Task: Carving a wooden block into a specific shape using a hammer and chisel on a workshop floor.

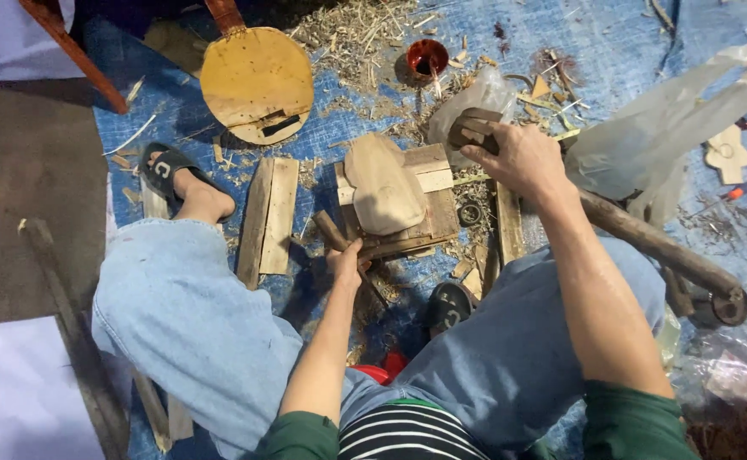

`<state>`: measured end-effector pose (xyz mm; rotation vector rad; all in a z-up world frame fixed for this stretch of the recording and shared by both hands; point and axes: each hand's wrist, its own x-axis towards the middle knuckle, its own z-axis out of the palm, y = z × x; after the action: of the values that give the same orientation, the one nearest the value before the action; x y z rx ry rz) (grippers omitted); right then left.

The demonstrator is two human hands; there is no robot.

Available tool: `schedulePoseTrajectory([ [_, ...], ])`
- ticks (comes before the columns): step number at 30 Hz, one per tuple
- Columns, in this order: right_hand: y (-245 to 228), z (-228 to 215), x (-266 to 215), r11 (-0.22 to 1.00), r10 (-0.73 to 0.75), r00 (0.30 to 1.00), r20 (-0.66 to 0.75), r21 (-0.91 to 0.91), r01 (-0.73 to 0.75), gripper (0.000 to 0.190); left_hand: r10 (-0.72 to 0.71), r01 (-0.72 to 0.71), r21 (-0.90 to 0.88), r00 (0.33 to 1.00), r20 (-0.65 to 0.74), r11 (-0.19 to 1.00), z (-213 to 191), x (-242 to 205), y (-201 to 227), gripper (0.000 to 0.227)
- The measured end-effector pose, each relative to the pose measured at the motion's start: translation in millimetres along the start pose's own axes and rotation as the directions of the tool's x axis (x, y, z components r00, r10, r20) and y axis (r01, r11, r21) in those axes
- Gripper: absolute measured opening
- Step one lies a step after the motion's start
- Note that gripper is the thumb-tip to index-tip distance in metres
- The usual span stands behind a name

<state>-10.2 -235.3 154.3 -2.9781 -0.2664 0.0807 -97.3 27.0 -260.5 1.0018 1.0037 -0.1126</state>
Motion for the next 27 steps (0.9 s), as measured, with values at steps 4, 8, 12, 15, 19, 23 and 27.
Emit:
schedulePoseTrajectory([
  [4,2,8,-2,0.999,0.028,0.999,0.023,-0.03,-0.027,0.055,0.01,-0.011,-0.026,0.998,-0.067,1.0,3,14,-12,0.045],
  [8,-5,8,-7,0.995,0.055,0.996,0.069,-0.092,-0.049,0.05,0.033,-0.044,-0.089,0.992,-0.121,0.995,13,3,-14,0.052],
  [12,-25,-3,-19,0.989,0.051,0.995,0.082,-0.142,-0.039,0.054,0.086,-0.096,-0.052,0.982,-0.169,0.994,20,34,-32,0.054],
  [15,-32,-1,-20,0.987,0.064,0.996,0.067,-0.154,-0.053,0.051,0.04,-0.055,-0.078,0.981,-0.188,0.995,19,44,-38,0.054],
  [19,-41,0,-19,0.984,0.044,0.997,0.07,-0.174,-0.032,0.058,0.087,-0.098,-0.045,0.976,-0.2,0.994,14,42,-19,0.05],
  [23,-56,0,-14,0.985,0.034,0.994,0.102,-0.171,-0.016,0.059,0.18,-0.192,-0.029,0.957,-0.226,0.981,-5,45,13,0.036],
  [27,-49,12,-5,0.984,0.015,0.997,0.08,-0.18,0.0,0.052,0.233,-0.266,-0.139,0.948,-0.214,0.954,-4,-35,112,0.017],
])
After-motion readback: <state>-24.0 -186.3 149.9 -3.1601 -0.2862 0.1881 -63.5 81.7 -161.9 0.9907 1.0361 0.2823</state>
